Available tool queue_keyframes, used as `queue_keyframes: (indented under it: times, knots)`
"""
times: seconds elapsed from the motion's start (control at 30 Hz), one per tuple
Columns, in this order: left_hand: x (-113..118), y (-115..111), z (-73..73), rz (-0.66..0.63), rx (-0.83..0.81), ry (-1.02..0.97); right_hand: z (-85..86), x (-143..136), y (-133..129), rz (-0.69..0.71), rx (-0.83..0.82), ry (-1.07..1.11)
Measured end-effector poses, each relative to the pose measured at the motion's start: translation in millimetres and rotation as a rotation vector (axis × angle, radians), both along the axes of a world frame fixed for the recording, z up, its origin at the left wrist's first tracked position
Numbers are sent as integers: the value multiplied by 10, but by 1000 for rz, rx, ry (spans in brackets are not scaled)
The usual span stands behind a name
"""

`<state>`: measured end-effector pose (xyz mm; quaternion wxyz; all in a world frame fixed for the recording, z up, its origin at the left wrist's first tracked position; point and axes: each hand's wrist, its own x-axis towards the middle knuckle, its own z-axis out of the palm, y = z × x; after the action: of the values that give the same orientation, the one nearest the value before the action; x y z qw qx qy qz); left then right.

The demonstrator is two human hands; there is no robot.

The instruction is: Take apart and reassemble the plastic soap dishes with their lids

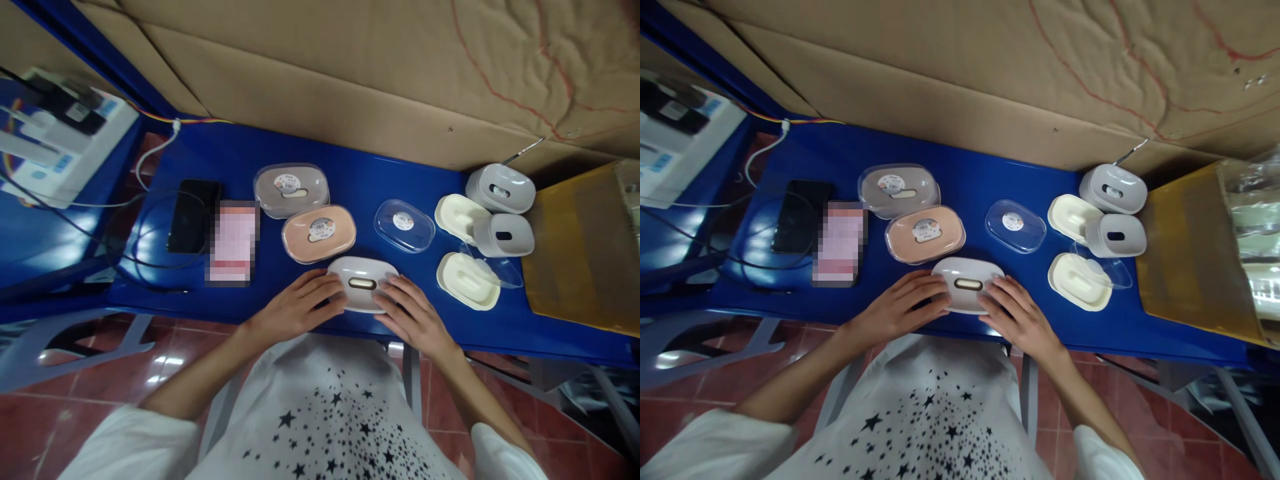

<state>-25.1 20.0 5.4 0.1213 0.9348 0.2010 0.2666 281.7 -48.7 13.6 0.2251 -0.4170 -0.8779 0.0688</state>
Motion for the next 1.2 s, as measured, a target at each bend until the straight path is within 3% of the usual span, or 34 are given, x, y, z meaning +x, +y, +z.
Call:
queue_keyframes:
  times: [0.37, 0.6, 0.73, 0.8, 0.97, 1.1, 1.2]
  knots:
    - [37, -18, -16, -19, 99, 102, -107, -98, -54, 5, 146, -36]
    - [9, 7, 2, -47, 66, 103, -128, -93, -77, -10, 112, -49]
    - [4, 0, -1, -30, 40, 101, -57, -25, 0, 23, 45, -56]
    - [18, -7, 2, -12, 29, 98, 1, 29, 126, -57, 36, -34]
    - [50, -49, 19, 74, 14, -10, 36, 147, 617, -494, -33, -101]
    - [44, -108, 45, 173, -10, -46, 46, 219, 821, -487, -119, -47]
    - [56, -150, 38, 209, -57, -52, 150, 223, 712, -476, -126, 139]
